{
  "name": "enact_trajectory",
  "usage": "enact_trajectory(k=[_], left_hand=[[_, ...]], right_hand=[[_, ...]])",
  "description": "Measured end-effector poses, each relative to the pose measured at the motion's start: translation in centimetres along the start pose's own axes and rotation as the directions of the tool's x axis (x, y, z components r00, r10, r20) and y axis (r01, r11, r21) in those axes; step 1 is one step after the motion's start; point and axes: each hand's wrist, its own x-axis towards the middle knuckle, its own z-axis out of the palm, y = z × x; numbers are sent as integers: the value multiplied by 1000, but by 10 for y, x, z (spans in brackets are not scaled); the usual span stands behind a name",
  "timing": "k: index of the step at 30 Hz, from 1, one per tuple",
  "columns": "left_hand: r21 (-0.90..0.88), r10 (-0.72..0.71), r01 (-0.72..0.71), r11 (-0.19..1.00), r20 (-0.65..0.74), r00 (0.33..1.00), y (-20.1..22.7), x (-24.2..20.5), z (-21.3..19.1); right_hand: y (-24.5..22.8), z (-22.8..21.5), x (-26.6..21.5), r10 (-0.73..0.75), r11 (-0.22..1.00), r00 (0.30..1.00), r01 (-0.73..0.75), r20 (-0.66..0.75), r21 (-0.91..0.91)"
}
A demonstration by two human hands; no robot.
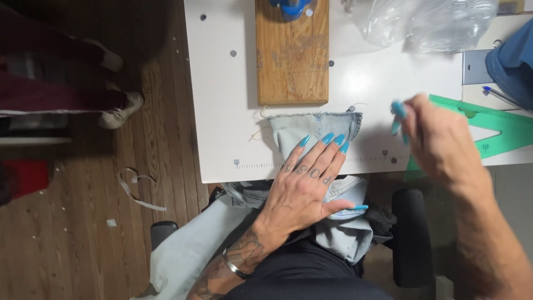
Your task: Measuring and aligning denim fabric using a triangle ruler on a workshop table
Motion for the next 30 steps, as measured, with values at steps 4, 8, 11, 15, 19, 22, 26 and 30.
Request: enact_trajectory(k=[4,8,11,15,19,22,26,30], left_hand=[[-26,8,-9,1000,-40,999,-8,-1,5],[-19,28,-28,999,-18,999,-15,-5,9],[12,35,-35,999,-21,999,-17,-8,13],[5,31,-31,1000,-17,999,-19,-7,13],[-31,29,-30,999,-31,999,-20,-8,11],[-27,32,-33,999,-26,999,-20,-8,10],[-35,25,-26,999,-38,999,-20,-9,12],[-19,35,-36,999,-30,999,-20,-9,10]], right_hand=[[-18,9,-6,38,986,989,-60,145,153],[-34,11,2,77,966,963,-137,260,222],[-40,15,12,-58,990,968,24,243,142],[-28,26,22,-25,998,948,7,319,58],[-27,20,26,62,978,923,-132,379,161],[-27,17,26,50,978,917,-126,396,167],[-30,21,28,62,996,922,-80,381,31],[-25,30,24,-1,997,939,27,343,-72]])
